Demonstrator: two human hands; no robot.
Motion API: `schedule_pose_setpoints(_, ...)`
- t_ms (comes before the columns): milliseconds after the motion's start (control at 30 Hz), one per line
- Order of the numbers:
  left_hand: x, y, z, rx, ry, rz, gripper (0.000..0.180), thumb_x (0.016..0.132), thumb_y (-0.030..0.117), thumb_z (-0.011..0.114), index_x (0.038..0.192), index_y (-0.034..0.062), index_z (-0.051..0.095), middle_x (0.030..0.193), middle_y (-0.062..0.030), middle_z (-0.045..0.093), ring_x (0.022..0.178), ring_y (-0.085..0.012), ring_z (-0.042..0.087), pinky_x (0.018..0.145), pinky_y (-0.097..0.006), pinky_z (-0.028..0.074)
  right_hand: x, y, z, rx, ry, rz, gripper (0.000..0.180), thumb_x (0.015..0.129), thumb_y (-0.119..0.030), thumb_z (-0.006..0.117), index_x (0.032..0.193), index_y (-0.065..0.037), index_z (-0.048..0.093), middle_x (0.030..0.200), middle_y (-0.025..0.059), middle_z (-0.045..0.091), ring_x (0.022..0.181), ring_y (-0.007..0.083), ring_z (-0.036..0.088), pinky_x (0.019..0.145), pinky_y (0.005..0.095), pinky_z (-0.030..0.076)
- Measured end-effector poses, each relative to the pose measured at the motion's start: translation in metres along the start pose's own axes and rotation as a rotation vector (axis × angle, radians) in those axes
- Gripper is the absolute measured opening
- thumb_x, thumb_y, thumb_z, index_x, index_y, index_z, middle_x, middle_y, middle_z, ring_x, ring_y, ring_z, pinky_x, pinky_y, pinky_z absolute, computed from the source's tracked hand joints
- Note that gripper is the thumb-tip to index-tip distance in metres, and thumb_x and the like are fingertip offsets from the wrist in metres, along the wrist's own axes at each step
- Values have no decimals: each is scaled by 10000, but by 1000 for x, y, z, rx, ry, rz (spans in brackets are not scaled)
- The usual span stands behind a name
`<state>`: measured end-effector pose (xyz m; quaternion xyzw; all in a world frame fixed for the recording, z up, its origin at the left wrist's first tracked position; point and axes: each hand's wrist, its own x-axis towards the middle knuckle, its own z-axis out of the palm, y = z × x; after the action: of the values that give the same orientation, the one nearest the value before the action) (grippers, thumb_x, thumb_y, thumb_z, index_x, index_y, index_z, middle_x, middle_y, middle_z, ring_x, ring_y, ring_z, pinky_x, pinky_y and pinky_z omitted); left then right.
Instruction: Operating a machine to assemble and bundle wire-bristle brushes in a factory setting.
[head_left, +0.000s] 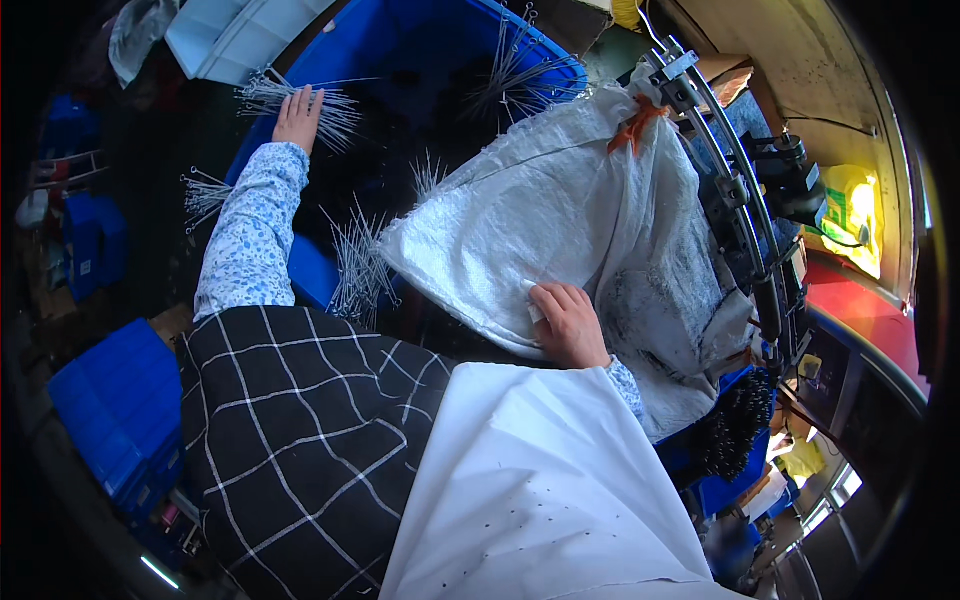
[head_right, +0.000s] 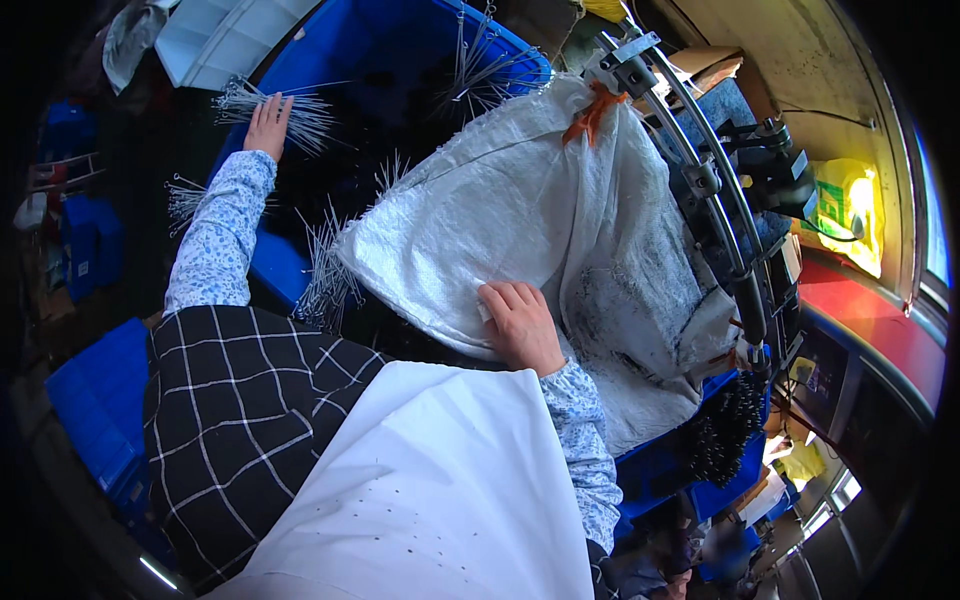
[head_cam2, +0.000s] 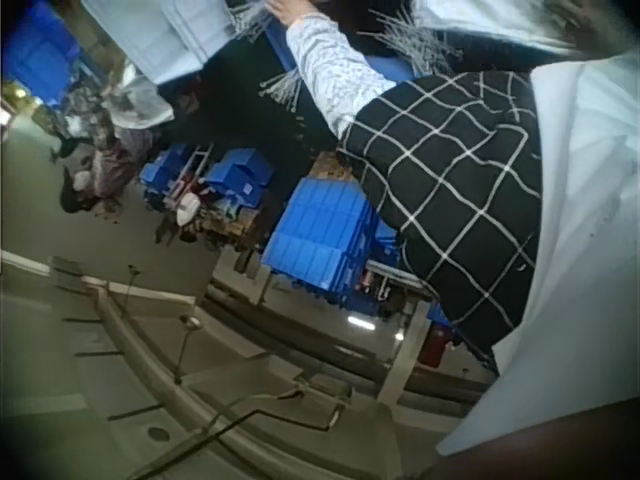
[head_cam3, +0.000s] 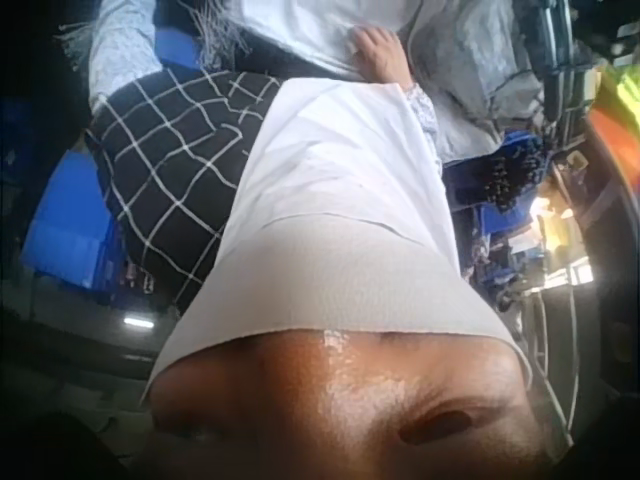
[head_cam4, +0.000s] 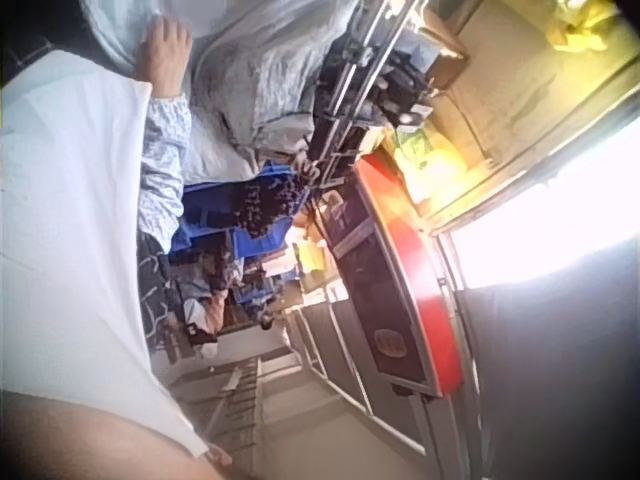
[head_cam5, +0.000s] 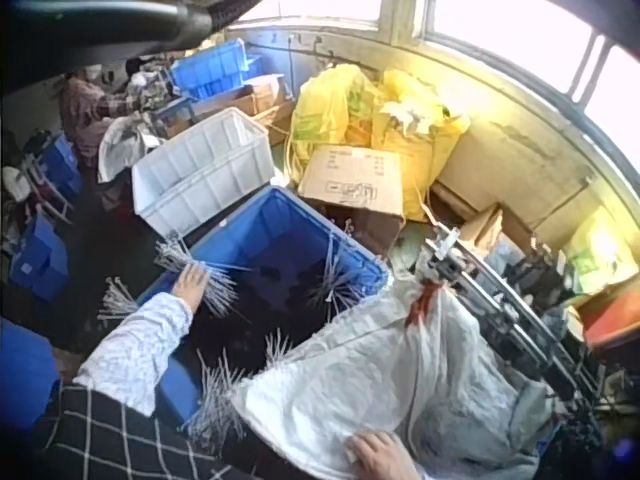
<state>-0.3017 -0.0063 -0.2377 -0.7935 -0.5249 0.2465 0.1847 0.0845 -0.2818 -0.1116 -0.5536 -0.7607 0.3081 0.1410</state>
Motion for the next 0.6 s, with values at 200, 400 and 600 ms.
schedule_pose_setpoints(200,47,-40,59,266,-292,252,547,810,115,348,1308,136,123,1182,-88,391,1056,-218,389,917,-432,270,-12,8,3,77,70,156,368,600,-15,546,963,-53,499,927,83,527,875,249,493,783,339,382)
schedule_pose_setpoints(400,50,-48,92,240,-207,239,390,790,121,395,1178,93,367,890,-76,561,777,-216,539,714,-382,336,-27,27,1,189,166,326,382,589,-9,539,968,-34,502,913,96,530,853,256,504,744,342,397)
schedule_pose_setpoints(600,79,-2,6,203,-516,257,224,814,110,407,1032,63,430,907,-107,590,776,-224,591,662,-427,417,-30,37,2,196,202,356,368,597,-7,545,963,-28,505,890,102,527,825,264,512,723,347,403)
